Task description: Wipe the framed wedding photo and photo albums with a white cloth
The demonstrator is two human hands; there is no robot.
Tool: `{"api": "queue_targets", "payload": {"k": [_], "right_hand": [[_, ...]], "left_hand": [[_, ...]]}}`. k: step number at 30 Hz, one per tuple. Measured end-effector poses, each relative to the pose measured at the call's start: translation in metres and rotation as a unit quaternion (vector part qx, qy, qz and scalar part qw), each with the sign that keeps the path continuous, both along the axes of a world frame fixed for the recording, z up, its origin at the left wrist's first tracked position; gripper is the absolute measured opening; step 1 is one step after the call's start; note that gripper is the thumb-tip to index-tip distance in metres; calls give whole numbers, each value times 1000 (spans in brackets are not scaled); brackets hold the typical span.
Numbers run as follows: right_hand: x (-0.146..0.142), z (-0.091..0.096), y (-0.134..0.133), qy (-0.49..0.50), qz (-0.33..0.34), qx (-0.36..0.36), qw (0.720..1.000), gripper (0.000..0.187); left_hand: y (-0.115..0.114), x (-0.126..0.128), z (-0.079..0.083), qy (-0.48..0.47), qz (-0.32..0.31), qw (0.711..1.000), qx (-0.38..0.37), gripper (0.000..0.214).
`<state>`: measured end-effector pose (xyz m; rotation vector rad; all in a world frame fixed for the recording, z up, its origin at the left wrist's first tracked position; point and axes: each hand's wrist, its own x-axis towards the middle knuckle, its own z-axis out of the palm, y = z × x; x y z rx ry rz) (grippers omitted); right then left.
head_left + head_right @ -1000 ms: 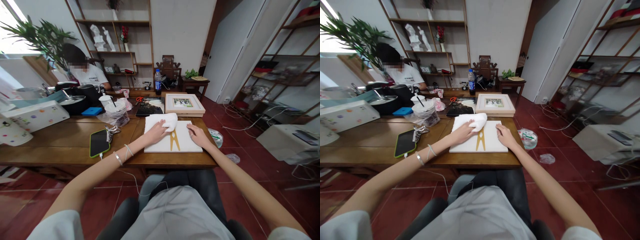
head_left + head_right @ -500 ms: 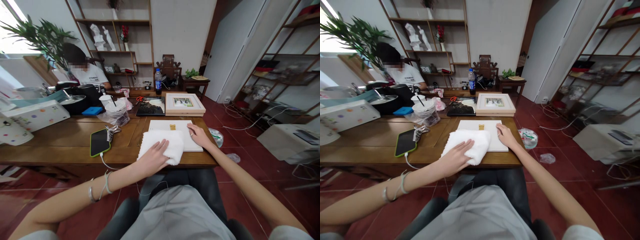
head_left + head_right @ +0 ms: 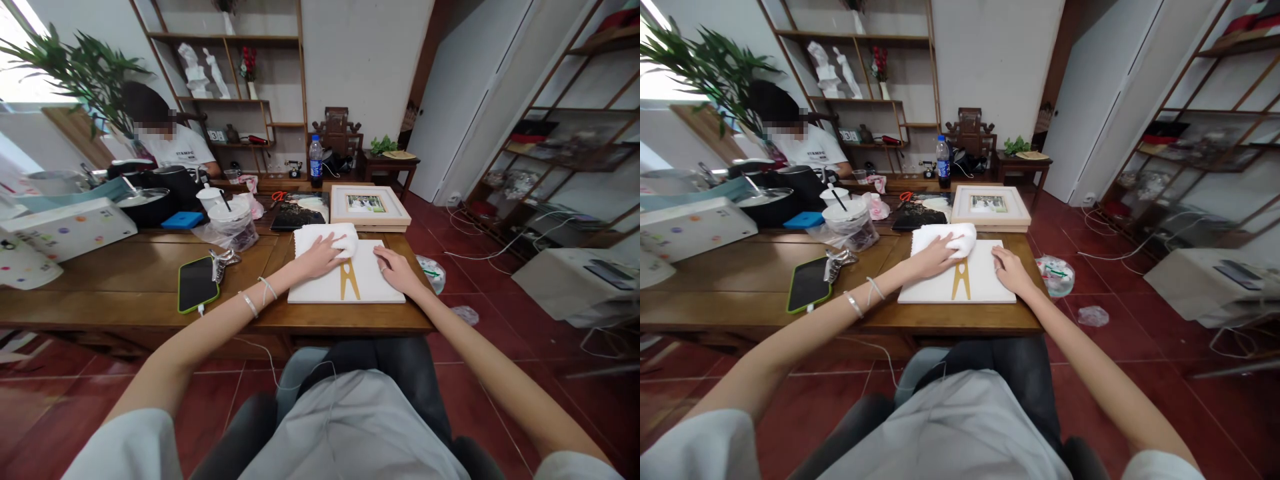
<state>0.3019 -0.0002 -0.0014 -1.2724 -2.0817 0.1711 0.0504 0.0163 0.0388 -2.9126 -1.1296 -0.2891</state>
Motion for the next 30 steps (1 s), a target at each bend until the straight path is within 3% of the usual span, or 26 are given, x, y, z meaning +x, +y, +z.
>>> {"api": "queue_targets", "payload": {"k": [3,6,15,18,22,30], "right_hand": [[0,1,-1,1,1,-5,1000,38],[-2,3,-2,12,2,-6,1000,38],[-2,2,-1,5,-4,7,1000,38],[-2,2,-2,-11,-8,8,1000,37],[-1,1,-1,-10,-4,11,1000,38],[0,0,0,-15,0,7,1000,37]], "left_hand": [[0,5,2,13,2,1000,-2,43],[-15,6,3,26,-5,1000,0,40],[-116,-1,6,83,-76,991,67,29],[-133,-2,10,93,-84,990,60,28],[-116,-2,14,77,-76,994,30,30],[-20,25,21,43,6,999,-28,46]]}}
